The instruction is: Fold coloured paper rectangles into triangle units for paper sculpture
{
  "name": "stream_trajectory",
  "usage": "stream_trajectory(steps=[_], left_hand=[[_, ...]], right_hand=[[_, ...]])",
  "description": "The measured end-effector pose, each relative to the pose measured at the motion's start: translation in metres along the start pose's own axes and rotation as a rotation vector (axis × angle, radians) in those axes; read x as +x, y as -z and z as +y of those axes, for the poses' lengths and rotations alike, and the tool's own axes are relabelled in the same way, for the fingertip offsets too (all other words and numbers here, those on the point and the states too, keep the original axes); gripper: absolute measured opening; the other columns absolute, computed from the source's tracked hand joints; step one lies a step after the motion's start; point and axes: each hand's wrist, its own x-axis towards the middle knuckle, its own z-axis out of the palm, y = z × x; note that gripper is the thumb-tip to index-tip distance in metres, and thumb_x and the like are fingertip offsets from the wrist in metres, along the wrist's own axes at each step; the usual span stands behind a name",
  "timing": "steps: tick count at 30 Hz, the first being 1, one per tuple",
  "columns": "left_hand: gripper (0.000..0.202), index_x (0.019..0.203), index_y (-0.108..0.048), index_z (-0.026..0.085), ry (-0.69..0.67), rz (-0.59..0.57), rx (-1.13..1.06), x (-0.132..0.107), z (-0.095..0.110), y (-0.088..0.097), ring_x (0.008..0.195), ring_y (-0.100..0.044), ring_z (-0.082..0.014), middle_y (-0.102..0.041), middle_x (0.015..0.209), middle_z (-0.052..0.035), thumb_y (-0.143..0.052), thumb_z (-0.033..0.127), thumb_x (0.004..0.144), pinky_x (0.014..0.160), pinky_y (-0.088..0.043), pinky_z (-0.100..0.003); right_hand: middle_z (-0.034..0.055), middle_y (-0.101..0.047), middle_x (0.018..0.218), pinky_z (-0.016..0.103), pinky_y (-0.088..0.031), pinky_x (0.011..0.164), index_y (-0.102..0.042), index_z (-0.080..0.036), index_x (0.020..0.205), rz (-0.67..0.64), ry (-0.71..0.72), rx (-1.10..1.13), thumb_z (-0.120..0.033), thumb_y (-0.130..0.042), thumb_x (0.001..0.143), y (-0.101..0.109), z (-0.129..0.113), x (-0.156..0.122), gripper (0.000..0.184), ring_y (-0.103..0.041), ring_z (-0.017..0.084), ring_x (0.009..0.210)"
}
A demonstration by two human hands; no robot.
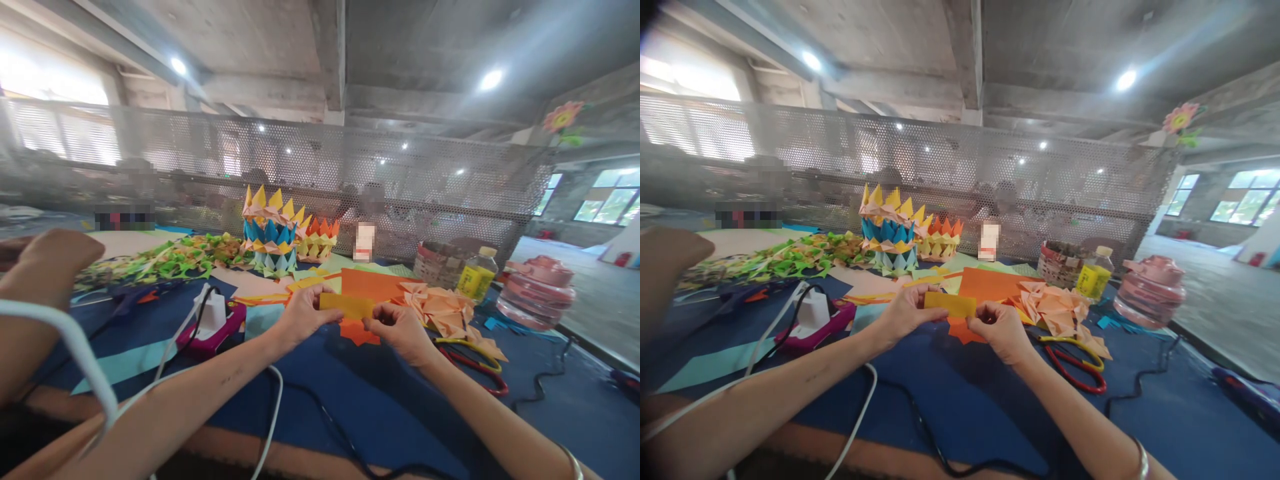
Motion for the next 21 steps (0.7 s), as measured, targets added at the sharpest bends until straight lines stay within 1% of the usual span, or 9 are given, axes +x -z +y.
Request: stream_trajectory(steps=[2, 4, 8, 11, 13, 16, 17, 19, 21], left_hand=[[0.025, 0.113, -0.057, 0.014, 0.004, 0.009, 0.01, 0.001, 0.0, 0.002, 0.087, -0.063, -0.0186, -0.061, 0.107, -0.0074, -0.057, 0.029, 0.094, 0.074, -0.055, -0.036], [0.025, 0.113, -0.057, 0.013, 0.011, 0.019, 0.022, 0.002, -0.001, 0.003, 0.087, -0.063, -0.0185, -0.061, 0.107, -0.0073, -0.057, 0.028, 0.094, 0.074, -0.055, -0.036], [0.024, 0.113, -0.057, 0.013, 0.032, 0.034, 0.038, 0.003, -0.001, 0.006, 0.085, -0.063, -0.018, -0.062, 0.105, -0.0069, -0.057, 0.028, 0.093, 0.073, -0.055, -0.035], [0.027, 0.116, -0.056, 0.014, 0.041, 0.044, 0.024, 0.003, 0.001, 0.01, 0.09, -0.063, -0.0197, -0.06, 0.11, -0.008, -0.057, 0.029, 0.093, 0.076, -0.055, -0.037], [0.028, 0.117, -0.056, 0.014, 0.04, 0.045, 0.008, 0.003, 0.002, 0.012, 0.092, -0.062, -0.0205, -0.06, 0.113, -0.0084, -0.057, 0.029, 0.093, 0.078, -0.055, -0.039], [0.027, 0.116, -0.056, 0.014, 0.031, 0.032, -0.006, 0.001, 0.002, 0.009, 0.091, -0.063, -0.0199, -0.06, 0.111, -0.0081, -0.057, 0.029, 0.094, 0.077, -0.055, -0.038], [0.026, 0.114, -0.057, 0.014, 0.027, 0.026, -0.008, 0.0, 0.002, 0.007, 0.089, -0.063, -0.0192, -0.061, 0.109, -0.0077, -0.057, 0.029, 0.094, 0.075, -0.055, -0.037], [0.023, 0.11, -0.058, 0.013, 0.018, 0.01, -0.011, -0.003, 0.001, 0.0, 0.083, -0.064, -0.0172, -0.062, 0.103, -0.0064, -0.057, 0.029, 0.094, 0.071, -0.055, -0.034], [0.02, 0.104, -0.06, 0.012, 0.012, -0.007, -0.012, -0.006, 0.002, -0.006, 0.075, -0.063, -0.0147, -0.064, 0.094, -0.0043, -0.057, 0.028, 0.093, 0.066, -0.055, -0.031]], right_hand=[[0.005, -0.064, 0.105, 0.035, -0.055, 0.073, -0.061, -0.014, 0.108, -0.002, -0.004, -0.016, -0.03, -0.058, 0.093, 0.003, 0.003, 0.002, 0.022, -0.064, 0.018, 0.085], [0.007, -0.061, 0.115, 0.039, -0.054, 0.078, -0.058, -0.016, 0.116, -0.002, -0.005, -0.021, -0.03, -0.058, 0.093, 0.004, 0.005, 0.003, 0.027, -0.063, 0.021, 0.094], [0.0073, -0.06, 0.117, 0.04, -0.054, 0.08, -0.058, -0.016, 0.117, 0.005, -0.006, -0.021, -0.03, -0.058, 0.093, 0.008, 0.007, 0.005, 0.028, -0.062, 0.022, 0.096], [0.0072, -0.06, 0.116, 0.04, -0.054, 0.079, -0.058, -0.015, 0.116, 0.025, -0.008, -0.003, -0.03, -0.059, 0.092, 0.013, 0.008, 0.006, 0.028, -0.063, 0.022, 0.095], [0.0068, -0.061, 0.114, 0.039, -0.054, 0.078, -0.058, -0.015, 0.115, 0.032, -0.004, 0.027, -0.03, -0.058, 0.093, 0.014, 0.007, 0.007, 0.027, -0.063, 0.02, 0.093], [0.0053, -0.065, 0.099, 0.032, -0.054, 0.071, -0.062, -0.014, 0.105, 0.021, 0.016, 0.085, -0.038, -0.056, 0.093, 0.011, 0.001, 0.004, 0.027, -0.064, 0.017, 0.082], [0.0047, -0.067, 0.092, 0.029, -0.053, 0.068, -0.064, -0.014, 0.101, 0.011, 0.025, 0.102, -0.043, -0.057, 0.091, 0.009, -0.001, 0.002, 0.031, -0.063, 0.015, 0.077], [0.0039, -0.068, 0.083, 0.025, -0.05, 0.062, -0.067, -0.014, 0.095, -0.019, 0.039, 0.125, -0.053, -0.063, 0.082, 0.003, -0.007, -0.002, 0.041, -0.062, 0.015, 0.071], [0.0038, -0.069, 0.078, 0.025, -0.049, 0.059, -0.071, -0.015, 0.091, -0.047, 0.046, 0.133, -0.059, -0.068, 0.072, -0.003, -0.012, -0.006, 0.047, -0.062, 0.016, 0.069]])
